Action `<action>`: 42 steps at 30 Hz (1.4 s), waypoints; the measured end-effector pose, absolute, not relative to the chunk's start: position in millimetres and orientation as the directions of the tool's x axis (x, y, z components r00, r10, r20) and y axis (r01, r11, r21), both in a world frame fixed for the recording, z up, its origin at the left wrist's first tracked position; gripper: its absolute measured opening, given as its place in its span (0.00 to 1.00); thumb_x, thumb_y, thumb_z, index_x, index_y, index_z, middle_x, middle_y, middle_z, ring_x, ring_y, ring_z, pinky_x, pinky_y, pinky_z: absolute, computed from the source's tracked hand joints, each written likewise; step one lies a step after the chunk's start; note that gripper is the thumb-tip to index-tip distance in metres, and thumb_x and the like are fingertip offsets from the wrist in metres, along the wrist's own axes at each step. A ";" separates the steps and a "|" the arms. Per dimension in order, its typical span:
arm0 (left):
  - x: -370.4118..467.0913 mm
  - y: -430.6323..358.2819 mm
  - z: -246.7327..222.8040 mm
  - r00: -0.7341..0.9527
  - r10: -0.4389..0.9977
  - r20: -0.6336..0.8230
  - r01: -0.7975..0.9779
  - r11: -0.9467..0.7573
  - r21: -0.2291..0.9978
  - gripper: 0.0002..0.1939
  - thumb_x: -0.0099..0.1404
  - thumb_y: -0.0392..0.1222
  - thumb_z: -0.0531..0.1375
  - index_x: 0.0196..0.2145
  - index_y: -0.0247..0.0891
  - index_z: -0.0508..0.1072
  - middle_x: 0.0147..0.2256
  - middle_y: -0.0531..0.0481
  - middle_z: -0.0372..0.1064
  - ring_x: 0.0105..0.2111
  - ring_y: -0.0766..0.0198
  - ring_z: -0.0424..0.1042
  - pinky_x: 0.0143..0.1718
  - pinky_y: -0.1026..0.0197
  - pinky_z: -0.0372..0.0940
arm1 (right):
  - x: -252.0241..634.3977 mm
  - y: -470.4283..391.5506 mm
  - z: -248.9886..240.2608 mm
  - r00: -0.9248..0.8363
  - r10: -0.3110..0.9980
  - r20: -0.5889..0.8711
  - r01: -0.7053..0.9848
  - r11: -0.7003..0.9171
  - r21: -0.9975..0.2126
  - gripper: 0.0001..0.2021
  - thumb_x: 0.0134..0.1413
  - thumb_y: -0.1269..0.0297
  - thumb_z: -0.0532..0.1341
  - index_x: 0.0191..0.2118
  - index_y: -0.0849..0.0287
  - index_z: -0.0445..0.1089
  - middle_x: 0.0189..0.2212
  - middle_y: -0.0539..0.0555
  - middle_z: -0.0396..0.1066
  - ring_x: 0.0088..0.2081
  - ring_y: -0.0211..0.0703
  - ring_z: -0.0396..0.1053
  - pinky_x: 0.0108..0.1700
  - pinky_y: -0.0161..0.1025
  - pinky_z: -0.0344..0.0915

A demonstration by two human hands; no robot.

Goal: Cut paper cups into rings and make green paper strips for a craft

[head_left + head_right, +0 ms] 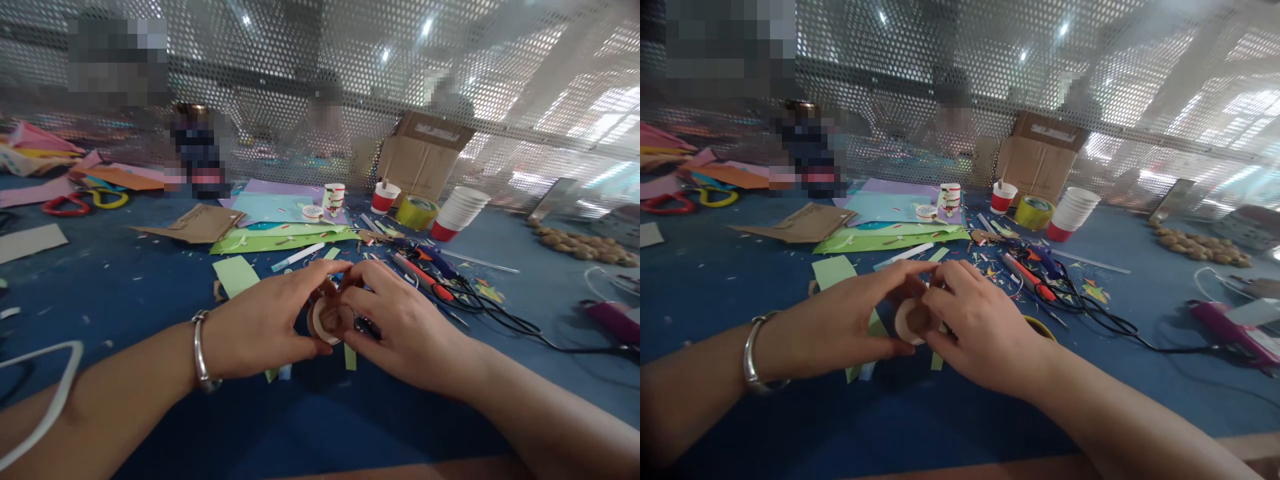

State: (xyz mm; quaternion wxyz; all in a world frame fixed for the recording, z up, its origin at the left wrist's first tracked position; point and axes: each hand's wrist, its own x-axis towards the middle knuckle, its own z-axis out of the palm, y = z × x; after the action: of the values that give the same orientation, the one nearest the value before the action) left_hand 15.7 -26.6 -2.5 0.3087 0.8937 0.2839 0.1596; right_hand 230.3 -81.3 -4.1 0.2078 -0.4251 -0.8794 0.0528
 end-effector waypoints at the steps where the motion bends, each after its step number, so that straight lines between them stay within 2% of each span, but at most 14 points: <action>1: 15.9 -26.9 -1.9 0.788 0.606 0.106 0.412 -0.648 0.641 0.43 0.57 0.40 0.69 0.66 0.45 0.55 0.55 0.47 0.71 0.53 0.53 0.73 0.51 0.55 0.66 | 229.2 -81.5 -4.6 -0.554 0.774 0.308 0.726 0.630 -0.277 0.02 0.57 0.71 0.64 0.35 0.60 0.69 0.44 0.59 0.66 0.45 0.50 0.64 0.46 0.47 0.65; 6: 14.3 -25.5 -2.7 0.805 0.585 0.103 0.405 -0.666 0.626 0.40 0.56 0.39 0.69 0.64 0.45 0.58 0.58 0.48 0.69 0.57 0.54 0.70 0.56 0.55 0.63 | 226.1 -81.5 -6.9 -0.560 0.766 0.316 0.691 0.642 -0.331 0.06 0.55 0.76 0.65 0.35 0.60 0.67 0.39 0.56 0.67 0.42 0.46 0.64 0.46 0.43 0.63; 10: 9.2 -24.5 -4.6 0.790 0.607 0.087 0.442 -0.661 0.606 0.40 0.55 0.40 0.70 0.63 0.46 0.60 0.57 0.47 0.69 0.59 0.52 0.67 0.58 0.52 0.62 | 228.1 -80.6 -4.1 -0.541 0.776 0.323 0.621 0.628 -0.469 0.07 0.56 0.77 0.64 0.35 0.60 0.68 0.35 0.51 0.70 0.40 0.41 0.65 0.44 0.38 0.62; 14: 7.7 -25.4 1.9 0.762 0.637 0.117 0.450 -0.651 0.612 0.37 0.53 0.44 0.72 0.59 0.46 0.66 0.57 0.47 0.69 0.59 0.48 0.67 0.58 0.49 0.62 | 230.9 -79.2 -1.9 -0.437 0.858 0.271 0.606 0.503 -0.616 0.05 0.57 0.74 0.65 0.34 0.58 0.70 0.33 0.48 0.69 0.35 0.36 0.65 0.38 0.34 0.61; 16: 9.3 -26.1 6.0 0.734 0.669 0.115 0.445 -0.602 0.663 0.29 0.56 0.46 0.69 0.55 0.45 0.69 0.53 0.47 0.72 0.52 0.51 0.72 0.52 0.52 0.67 | 231.3 -78.2 -2.1 -0.402 0.883 0.241 0.589 0.451 -0.670 0.04 0.58 0.73 0.66 0.35 0.58 0.71 0.32 0.47 0.69 0.33 0.35 0.65 0.36 0.33 0.61; 18: 12.1 -26.9 7.9 0.728 0.684 0.049 0.411 -0.493 0.767 0.19 0.61 0.45 0.65 0.50 0.43 0.71 0.43 0.49 0.77 0.40 0.56 0.77 0.41 0.56 0.71 | 230.8 -77.3 -2.7 -0.383 0.893 0.235 0.567 0.428 -0.704 0.03 0.58 0.71 0.66 0.35 0.58 0.71 0.32 0.46 0.69 0.32 0.34 0.65 0.34 0.32 0.61; 20: 15.7 -27.8 7.4 0.729 0.685 -0.007 0.381 -0.397 0.835 0.11 0.63 0.43 0.63 0.43 0.41 0.72 0.34 0.51 0.78 0.33 0.60 0.77 0.35 0.59 0.70 | 230.1 -76.9 -3.2 -0.369 0.897 0.245 0.546 0.422 -0.723 0.03 0.59 0.70 0.66 0.35 0.58 0.71 0.31 0.46 0.69 0.31 0.33 0.65 0.34 0.32 0.61; 22: 19.4 -28.8 5.6 0.709 0.705 -0.023 0.372 -0.347 0.861 0.06 0.64 0.43 0.62 0.38 0.40 0.73 0.30 0.53 0.77 0.30 0.61 0.76 0.33 0.61 0.70 | 229.8 -76.8 -3.6 -0.356 0.900 0.250 0.531 0.415 -0.738 0.03 0.60 0.69 0.65 0.35 0.58 0.71 0.30 0.45 0.69 0.31 0.33 0.66 0.34 0.31 0.62; 27: 21.6 -25.7 3.0 0.604 0.794 0.069 0.297 -0.305 0.905 0.05 0.63 0.43 0.64 0.35 0.39 0.74 0.31 0.52 0.78 0.32 0.62 0.77 0.33 0.63 0.70 | 232.8 -74.0 -5.1 -0.275 0.908 0.315 0.536 0.417 -0.734 0.01 0.62 0.69 0.63 0.38 0.56 0.72 0.31 0.45 0.72 0.32 0.33 0.67 0.36 0.32 0.63; 32: 16.9 -15.1 1.9 0.479 0.861 0.169 0.208 -0.299 0.931 0.08 0.66 0.44 0.63 0.37 0.37 0.73 0.30 0.51 0.77 0.32 0.63 0.77 0.36 0.63 0.72 | 237.8 -68.9 -5.5 -0.213 0.907 0.363 0.629 0.411 -0.660 0.01 0.60 0.69 0.64 0.37 0.56 0.73 0.30 0.46 0.72 0.31 0.34 0.66 0.35 0.33 0.62; 37: 19.0 -10.5 -3.0 0.367 0.913 0.178 0.100 -0.229 0.968 0.08 0.67 0.44 0.62 0.35 0.37 0.71 0.31 0.51 0.76 0.32 0.64 0.77 0.36 0.63 0.71 | 238.9 -67.2 -4.7 -0.258 0.903 0.343 0.690 0.421 -0.588 0.03 0.60 0.71 0.63 0.36 0.57 0.72 0.30 0.47 0.73 0.33 0.37 0.67 0.35 0.34 0.62; 42: 21.3 -12.2 -5.4 0.352 0.917 0.185 0.040 -0.213 0.976 0.08 0.68 0.43 0.61 0.33 0.37 0.70 0.29 0.52 0.73 0.29 0.66 0.74 0.32 0.63 0.69 | 239.0 -67.9 -5.3 -0.340 0.887 0.314 0.704 0.461 -0.541 0.04 0.60 0.73 0.61 0.37 0.58 0.72 0.32 0.50 0.72 0.35 0.39 0.68 0.38 0.37 0.62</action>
State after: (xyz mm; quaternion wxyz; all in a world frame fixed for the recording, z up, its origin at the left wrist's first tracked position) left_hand 21.3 -12.2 -5.4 0.5069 0.6474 0.3698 0.4326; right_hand 239.0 -67.9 -5.3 0.2918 -0.4949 -0.8033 0.1568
